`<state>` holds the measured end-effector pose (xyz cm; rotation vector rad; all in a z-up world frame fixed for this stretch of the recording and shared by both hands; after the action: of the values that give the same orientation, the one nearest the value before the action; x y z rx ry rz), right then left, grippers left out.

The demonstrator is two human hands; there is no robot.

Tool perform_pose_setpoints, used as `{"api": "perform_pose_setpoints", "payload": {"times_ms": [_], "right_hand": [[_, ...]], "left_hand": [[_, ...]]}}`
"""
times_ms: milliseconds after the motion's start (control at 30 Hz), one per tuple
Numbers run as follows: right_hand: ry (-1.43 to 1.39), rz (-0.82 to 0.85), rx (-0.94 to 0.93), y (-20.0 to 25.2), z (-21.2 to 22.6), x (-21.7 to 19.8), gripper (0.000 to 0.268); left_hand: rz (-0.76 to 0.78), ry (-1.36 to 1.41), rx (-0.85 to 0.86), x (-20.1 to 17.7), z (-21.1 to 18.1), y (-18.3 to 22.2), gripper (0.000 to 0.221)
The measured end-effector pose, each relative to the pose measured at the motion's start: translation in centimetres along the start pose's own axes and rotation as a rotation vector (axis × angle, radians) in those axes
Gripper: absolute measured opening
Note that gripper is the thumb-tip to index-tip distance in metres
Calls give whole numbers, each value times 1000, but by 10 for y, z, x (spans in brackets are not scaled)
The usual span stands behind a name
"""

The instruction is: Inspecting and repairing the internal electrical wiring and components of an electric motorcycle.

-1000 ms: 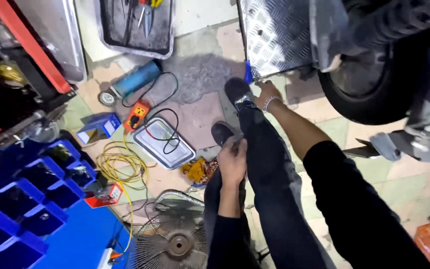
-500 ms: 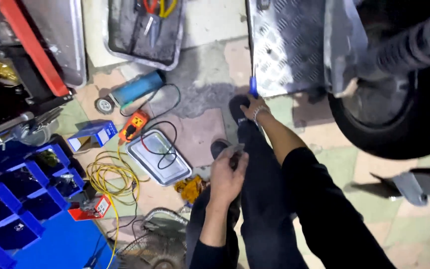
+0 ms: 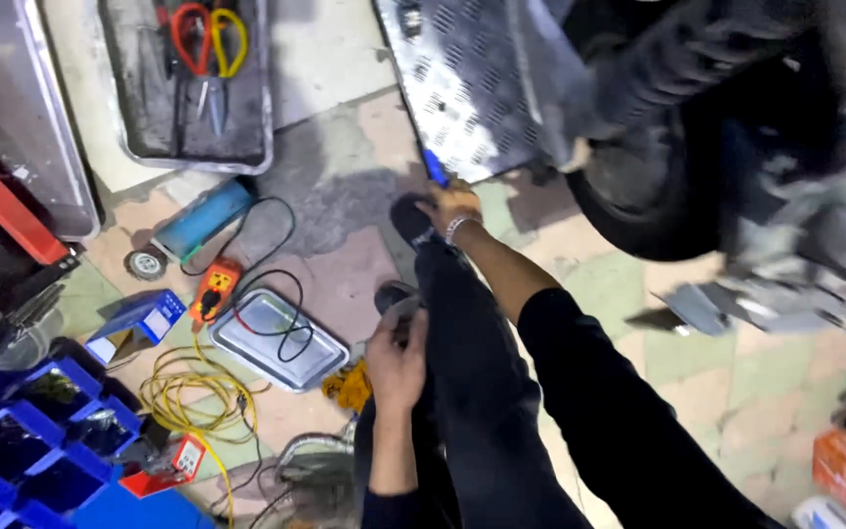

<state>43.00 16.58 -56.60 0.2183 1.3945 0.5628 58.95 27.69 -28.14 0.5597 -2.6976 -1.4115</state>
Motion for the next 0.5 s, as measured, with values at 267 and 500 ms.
{"api": "perform_pose_setpoints", "payload": {"times_ms": [267, 500], "right_hand": [[-589, 82, 412, 159, -4, -161, 42], [-1408, 577, 829, 396, -55, -295, 33]], "left_hand": [[83, 190, -14, 59, -66, 110, 29], [608, 380, 149, 202, -141, 135, 56]]}}
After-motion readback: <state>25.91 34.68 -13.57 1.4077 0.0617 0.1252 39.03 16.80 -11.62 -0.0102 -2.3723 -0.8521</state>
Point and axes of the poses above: each hand's wrist, its own y-axis away from the middle knuckle, its own x-axis out of the palm, z = x × y, the point moved 9 cm from there along -y, towards the middle knuckle, and after that the axes turned 11 degrees about y, right-handed, at the moved point
